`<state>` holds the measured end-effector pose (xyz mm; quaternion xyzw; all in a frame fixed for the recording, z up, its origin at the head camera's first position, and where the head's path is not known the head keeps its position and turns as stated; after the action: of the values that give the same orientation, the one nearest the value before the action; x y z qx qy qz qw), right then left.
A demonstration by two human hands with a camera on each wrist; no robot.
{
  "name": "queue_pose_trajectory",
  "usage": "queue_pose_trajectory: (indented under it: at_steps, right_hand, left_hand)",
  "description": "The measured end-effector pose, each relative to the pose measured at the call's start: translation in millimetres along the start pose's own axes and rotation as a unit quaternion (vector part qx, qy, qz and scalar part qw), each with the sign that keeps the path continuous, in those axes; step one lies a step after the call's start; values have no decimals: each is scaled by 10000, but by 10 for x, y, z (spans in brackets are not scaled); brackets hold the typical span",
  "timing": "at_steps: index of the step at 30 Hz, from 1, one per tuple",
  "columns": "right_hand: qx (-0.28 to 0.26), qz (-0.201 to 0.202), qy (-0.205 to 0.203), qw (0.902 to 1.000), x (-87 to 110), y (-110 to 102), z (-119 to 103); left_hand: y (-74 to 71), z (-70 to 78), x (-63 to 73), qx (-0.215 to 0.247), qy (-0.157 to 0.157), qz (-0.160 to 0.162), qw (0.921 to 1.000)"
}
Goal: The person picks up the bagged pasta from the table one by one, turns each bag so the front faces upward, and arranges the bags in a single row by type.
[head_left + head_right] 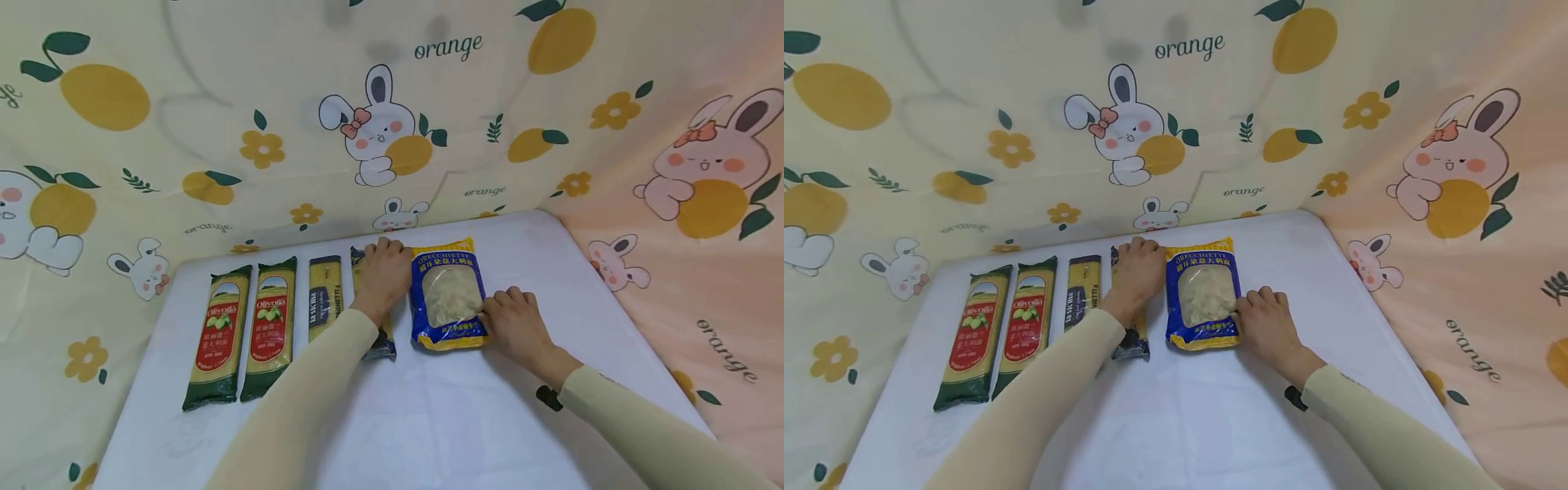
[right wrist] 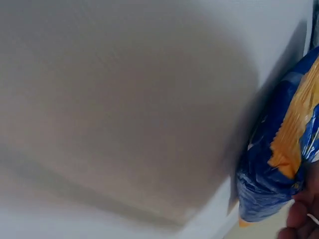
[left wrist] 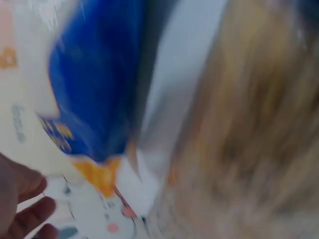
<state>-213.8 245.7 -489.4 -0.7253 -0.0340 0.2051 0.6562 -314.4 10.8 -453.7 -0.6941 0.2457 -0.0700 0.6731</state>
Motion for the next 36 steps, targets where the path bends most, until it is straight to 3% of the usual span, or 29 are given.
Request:
queue_pose_trajectory:
  at_steps: [5,9,12,16,22,28,36]
  right_hand:
    - [-272,-708,383,9964,34,97,71]
    - [-218,-1205,269,9921,32,193,73]
    - [-50,-1332,158,9910,-3,228,70]
    - [39,-1417,87,9899,-76,251,71]
    - [-78,-1406,120,9900,-206,306,91]
    - [-3,-1551,172,9878,-318,338,88]
    - [-75,-1657,312,9856,-379,315,126]
  left_hand:
    - [54,321,227,395,418,-762,9954]
    - [93,507,439,538,714,-1582,9834]
    - [135,552,549,472,783,-1897,9776]
    - [231,520,591,391,774,-1994,9761]
    - [387,424,511,220,883,-2060,9743]
    - [398,344,455,18,980,-1935,9762]
    - [386,317,440,201,864,-1796,9797]
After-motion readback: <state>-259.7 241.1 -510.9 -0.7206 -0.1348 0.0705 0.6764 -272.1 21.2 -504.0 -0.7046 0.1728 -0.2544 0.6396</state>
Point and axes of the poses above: each hand's wrist, its own x-axis away from the middle knuckle, its own y-axis out of the palm, z = x × y, the point moved 4 cm from there along -x, towards the middle knuckle, and after that the axes turned 4 degrees about y, right-handed, at the moved point
